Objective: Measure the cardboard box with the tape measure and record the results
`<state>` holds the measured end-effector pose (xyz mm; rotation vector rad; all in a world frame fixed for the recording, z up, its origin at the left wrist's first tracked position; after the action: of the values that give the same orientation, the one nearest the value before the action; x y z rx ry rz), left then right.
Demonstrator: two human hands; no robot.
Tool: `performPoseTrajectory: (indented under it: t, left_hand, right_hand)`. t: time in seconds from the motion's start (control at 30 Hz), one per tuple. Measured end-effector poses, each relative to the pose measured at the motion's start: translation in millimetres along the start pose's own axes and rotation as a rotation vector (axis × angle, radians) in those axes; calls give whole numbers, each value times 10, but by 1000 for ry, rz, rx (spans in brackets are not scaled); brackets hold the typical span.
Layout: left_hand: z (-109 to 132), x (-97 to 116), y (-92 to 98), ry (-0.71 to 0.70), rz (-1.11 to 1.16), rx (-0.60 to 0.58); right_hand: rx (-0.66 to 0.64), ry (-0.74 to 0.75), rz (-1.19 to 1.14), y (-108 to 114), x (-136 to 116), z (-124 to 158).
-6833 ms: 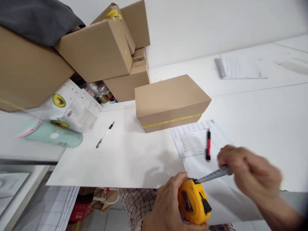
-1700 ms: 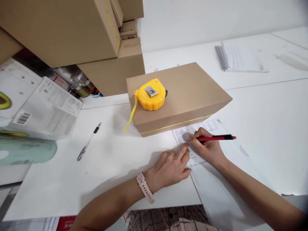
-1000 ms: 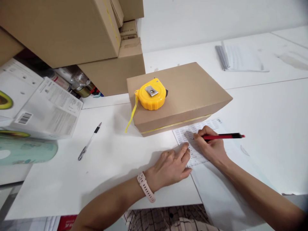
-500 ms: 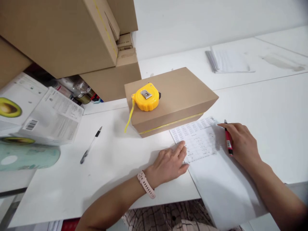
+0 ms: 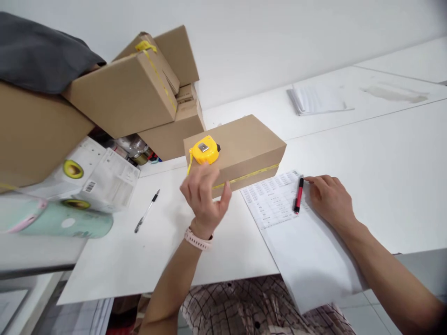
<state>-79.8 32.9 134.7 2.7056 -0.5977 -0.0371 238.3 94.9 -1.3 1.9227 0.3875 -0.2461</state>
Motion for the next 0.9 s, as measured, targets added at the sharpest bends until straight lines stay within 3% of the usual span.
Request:
performPoseTrajectory:
  t: [0.1, 0.17, 0.23, 0.33, 0.4, 0.47, 0.5, 0.57, 0.67, 0.73, 0.9]
  left_hand:
    - [-335, -254, -229, 242, 11, -233]
    - [-425, -463, -440, 410, 64, -429]
    - [-449, -646, -580, 547, 117, -539]
    - [-472, -742, -575, 623, 148, -524]
    - [-453, -634, -472, 627, 217, -484]
    - [-363, -396, -372, 653, 415, -508]
    - [-298, -239, -332, 674, 552, -545]
    - [-162, 88, -249, 711, 778, -644]
    - [-8, 407, -114, 731, 862, -770]
    - [45, 452, -33, 741, 842, -808]
    - [61, 313, 98, 785, 853, -819]
  right_hand:
    - [10, -4, -32, -11, 25, 4]
    - [21, -10, -51, -31, 57, 15]
    - [38, -16, -85, -38, 77, 28]
    - [170, -50, -184, 122, 41, 46]
    - [294, -80, -311, 350, -62, 59]
    - [293, -123, -549, 554, -228, 44]
    - [208, -147, -721, 607, -341, 20]
    - [-88, -188, -1124, 628, -651, -17]
    - [-498, -156, -1479, 679, -1131, 0]
    - [-613, -156, -1518, 696, -1285, 4]
    - [-657, -197, -1437, 693, -1475, -63]
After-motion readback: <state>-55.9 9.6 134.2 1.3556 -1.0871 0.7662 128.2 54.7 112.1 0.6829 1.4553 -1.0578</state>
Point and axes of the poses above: each hand's wrist, its own z-axis away from the middle knuckle, its own y-axis out of the back of the hand, x = y × z, the point moved 7 cm from there along -z, towards the middle knuckle, and after that the axes turned 3 degrees about -z, right-handed, at the moved point
